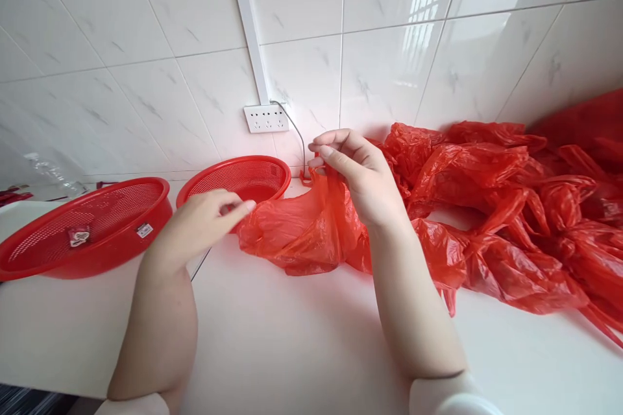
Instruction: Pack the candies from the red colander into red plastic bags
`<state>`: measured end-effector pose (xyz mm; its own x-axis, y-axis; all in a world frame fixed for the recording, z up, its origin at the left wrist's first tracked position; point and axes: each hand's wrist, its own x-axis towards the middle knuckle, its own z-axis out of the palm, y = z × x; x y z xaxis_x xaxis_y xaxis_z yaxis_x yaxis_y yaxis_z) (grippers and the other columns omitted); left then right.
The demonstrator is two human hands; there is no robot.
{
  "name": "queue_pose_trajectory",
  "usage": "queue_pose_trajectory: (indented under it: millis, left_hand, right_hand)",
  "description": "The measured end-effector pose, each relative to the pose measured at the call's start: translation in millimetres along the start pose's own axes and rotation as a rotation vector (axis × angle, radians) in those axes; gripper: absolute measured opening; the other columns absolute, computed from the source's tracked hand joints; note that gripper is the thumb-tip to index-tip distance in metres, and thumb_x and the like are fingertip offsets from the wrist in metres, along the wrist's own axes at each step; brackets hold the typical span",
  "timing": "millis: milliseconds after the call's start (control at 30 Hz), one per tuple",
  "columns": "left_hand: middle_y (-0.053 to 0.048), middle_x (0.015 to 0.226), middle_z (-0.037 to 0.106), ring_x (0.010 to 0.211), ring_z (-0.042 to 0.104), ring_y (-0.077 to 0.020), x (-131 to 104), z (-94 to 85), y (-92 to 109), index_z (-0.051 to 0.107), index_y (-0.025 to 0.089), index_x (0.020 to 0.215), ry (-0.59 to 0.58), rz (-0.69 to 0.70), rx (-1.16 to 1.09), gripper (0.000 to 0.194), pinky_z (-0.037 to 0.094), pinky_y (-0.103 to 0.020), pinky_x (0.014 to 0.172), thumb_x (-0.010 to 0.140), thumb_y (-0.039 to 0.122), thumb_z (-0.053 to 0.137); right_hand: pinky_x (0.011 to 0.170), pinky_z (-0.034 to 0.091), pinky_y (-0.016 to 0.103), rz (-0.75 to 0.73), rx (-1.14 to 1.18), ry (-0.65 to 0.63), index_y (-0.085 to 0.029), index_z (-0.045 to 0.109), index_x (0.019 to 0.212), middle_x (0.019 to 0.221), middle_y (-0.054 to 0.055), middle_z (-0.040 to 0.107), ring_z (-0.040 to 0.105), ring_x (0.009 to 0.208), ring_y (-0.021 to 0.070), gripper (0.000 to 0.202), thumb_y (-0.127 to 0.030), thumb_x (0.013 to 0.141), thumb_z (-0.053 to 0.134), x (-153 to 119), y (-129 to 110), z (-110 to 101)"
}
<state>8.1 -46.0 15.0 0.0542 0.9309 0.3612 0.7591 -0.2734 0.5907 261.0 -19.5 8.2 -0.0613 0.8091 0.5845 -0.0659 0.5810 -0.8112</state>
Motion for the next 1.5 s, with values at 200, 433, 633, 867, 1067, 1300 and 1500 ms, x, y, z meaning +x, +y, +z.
queue_pose_trajectory:
  millis: [200, 433, 633, 867, 1067, 1300, 1500]
  left_hand:
    - [-0.002, 0.036, 0.033, 0.052, 0.054, -0.0255, -11, 61.5, -13, 0.030, 0.021, 0.033, -0.180, -0.095, 0.209, 0.057, 0.031, -0.033, 0.059, 0.050, 0.039, 0.081]
    - [-0.001, 0.034, 0.043, 0.032, 0.040, -0.0163, -14, 67.3, -16, 0.041, 0.023, 0.034, -0.593, -0.036, 0.090, 0.043, 0.032, -0.031, 0.047, 0.061, 0.037, 0.071]
    - [0.000, 0.034, 0.048, 0.027, 0.036, -0.0158, -10, 67.2, -22, 0.052, 0.024, 0.038, -0.750, -0.133, -0.059, 0.030, 0.025, -0.031, 0.043, 0.063, 0.020, 0.067]
    - [0.003, 0.044, 0.038, 0.040, 0.038, -0.0116, 12, 9.4, -27, 0.045, 0.021, 0.045, -0.203, -0.086, -0.101, 0.046, 0.025, -0.028, 0.046, 0.076, 0.044, 0.071]
    - [0.000, 0.080, 0.066, 0.072, 0.063, -0.0136, 10, 1.3, -10, 0.057, 0.021, 0.068, 0.243, 0.196, -0.773, 0.021, 0.052, -0.024, 0.065, 0.071, 0.026, 0.077]
    - [-0.005, 0.099, 0.067, 0.095, 0.067, -0.0201, -5, 29.3, 6, 0.060, 0.021, 0.094, 0.151, 0.591, -0.498, 0.018, 0.058, -0.036, 0.084, 0.080, 0.019, 0.070]
    - [-0.008, 0.115, 0.062, 0.105, 0.061, -0.0275, -7, 41.1, 5, 0.059, 0.022, 0.111, 0.053, 0.403, -0.159, 0.054, 0.052, -0.040, 0.087, 0.066, 0.043, 0.081]
  right_hand:
    - [0.089, 0.053, 0.035, -0.033, -0.158, 0.036, -0.022, 0.061, 0.099, 0.102, 0.004, 0.066, 0.066, 0.094, 0.0171, 0.016, -0.035, 0.089, 0.059, -7, -5, -5]
    - [0.087, 0.056, 0.036, -0.049, -0.176, 0.094, -0.022, 0.061, 0.100, 0.105, 0.005, 0.066, 0.067, 0.094, 0.0182, 0.018, -0.035, 0.088, 0.060, -1, 4, -17]
    - [0.083, 0.056, 0.034, -0.041, -0.160, 0.167, -0.023, 0.063, 0.099, 0.102, 0.005, 0.066, 0.067, 0.091, 0.0177, 0.015, -0.034, 0.088, 0.060, 2, 7, -21]
    - [0.092, 0.053, 0.038, -0.054, -0.091, 0.294, -0.023, 0.065, 0.099, 0.105, 0.004, 0.067, 0.067, 0.092, 0.0172, 0.016, -0.035, 0.088, 0.060, 7, 14, -27]
    - [0.091, 0.052, 0.037, -0.186, -0.185, 0.166, -0.025, 0.064, 0.111, 0.116, 0.006, 0.066, 0.064, 0.103, 0.0197, 0.027, -0.042, 0.092, 0.054, 1, 11, 0]
    - [0.078, 0.052, 0.033, -0.334, -0.420, -0.378, -0.020, 0.068, 0.102, 0.102, 0.007, 0.069, 0.064, 0.092, 0.0206, 0.023, -0.033, 0.083, 0.069, -15, 22, 47]
    - [0.070, 0.052, 0.030, -0.184, -0.247, -0.100, -0.019, 0.068, 0.084, 0.088, 0.004, 0.070, 0.064, 0.079, 0.0174, 0.014, -0.032, 0.086, 0.066, -14, 24, 48]
